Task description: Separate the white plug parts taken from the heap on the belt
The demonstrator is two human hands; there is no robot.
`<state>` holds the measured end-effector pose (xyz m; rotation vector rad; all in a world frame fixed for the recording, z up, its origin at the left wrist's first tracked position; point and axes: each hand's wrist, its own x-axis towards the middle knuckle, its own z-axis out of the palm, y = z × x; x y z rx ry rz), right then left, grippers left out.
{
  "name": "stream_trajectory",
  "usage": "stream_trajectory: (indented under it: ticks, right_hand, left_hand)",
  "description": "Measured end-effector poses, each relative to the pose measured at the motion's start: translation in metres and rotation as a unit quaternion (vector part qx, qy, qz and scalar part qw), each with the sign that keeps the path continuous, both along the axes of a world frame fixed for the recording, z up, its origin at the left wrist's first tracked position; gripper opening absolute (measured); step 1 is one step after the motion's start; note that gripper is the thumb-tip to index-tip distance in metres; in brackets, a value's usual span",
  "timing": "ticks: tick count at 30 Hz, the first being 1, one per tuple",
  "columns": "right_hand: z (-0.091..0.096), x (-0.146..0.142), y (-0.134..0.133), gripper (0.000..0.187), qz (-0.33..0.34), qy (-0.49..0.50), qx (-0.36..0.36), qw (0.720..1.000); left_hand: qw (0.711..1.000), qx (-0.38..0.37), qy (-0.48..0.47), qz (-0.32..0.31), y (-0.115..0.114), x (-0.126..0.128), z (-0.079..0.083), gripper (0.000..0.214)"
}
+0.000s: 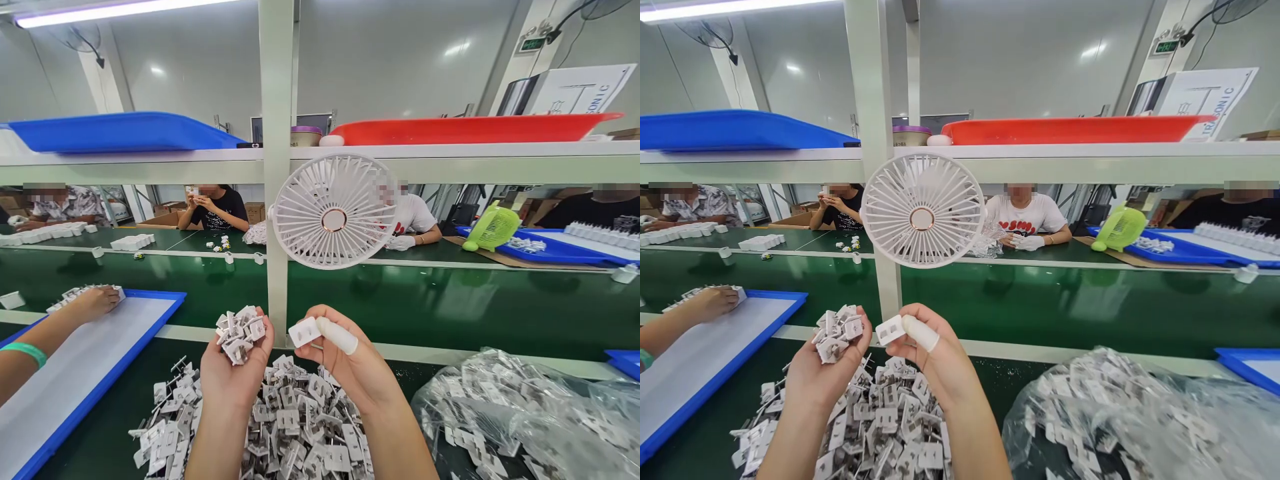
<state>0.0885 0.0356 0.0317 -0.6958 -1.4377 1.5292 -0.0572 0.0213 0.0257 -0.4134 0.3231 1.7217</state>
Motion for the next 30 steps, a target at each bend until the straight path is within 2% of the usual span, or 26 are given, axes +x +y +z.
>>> stream_trajectory:
  ticks: [2, 5, 8, 11, 15, 21, 24, 30]
  right_hand:
    - [-0.004, 0.002, 0.003, 0.019, -0.027, -0.099, 0.039, 0.994]
    - [-0.015, 0.005, 0.006, 0.009, -0.033, -0.257, 0.1, 0.961]
    - [-0.026, 0.004, 0.005, 0.016, -0.01, -0.37, 0.152, 0.916]
    - [-0.03, 0.0, 0.002, 0.019, -0.004, -0.428, 0.189, 0.884]
    - [-0.028, 0.0, 0.003, 0.012, -0.033, -0.444, 0.213, 0.87]
    - [-0.012, 0.004, 0.002, 0.014, -0.14, -0.371, 0.24, 0.886]
    - [-0.006, 0.002, -0.003, 0.013, -0.151, -0.335, 0.271, 0.89]
    - [-0.004, 0.003, -0.007, 0.017, -0.161, -0.346, 0.338, 0.86]
  left_hand:
    - [1.0, 0.0, 0.005, 0.004, 0.0, -0.001, 0.0, 0.027]
    - [1.0, 0.001, 0.01, 0.0, 0.001, 0.0, 0.0, 0.026]
    - [1.0, 0.002, 0.011, -0.011, 0.0, 0.003, -0.001, 0.025]
    - [1.0, 0.005, 0.012, -0.021, -0.001, 0.006, -0.002, 0.023]
    - [0.999, 0.002, 0.018, -0.033, -0.001, 0.009, -0.003, 0.023]
    - [0.996, -0.004, 0.035, -0.076, -0.002, 0.02, -0.005, 0.021]
    - [0.994, -0.002, 0.048, -0.093, -0.003, 0.026, -0.007, 0.018]
    - [0.992, 0.001, 0.058, -0.108, -0.004, 0.032, -0.007, 0.017]
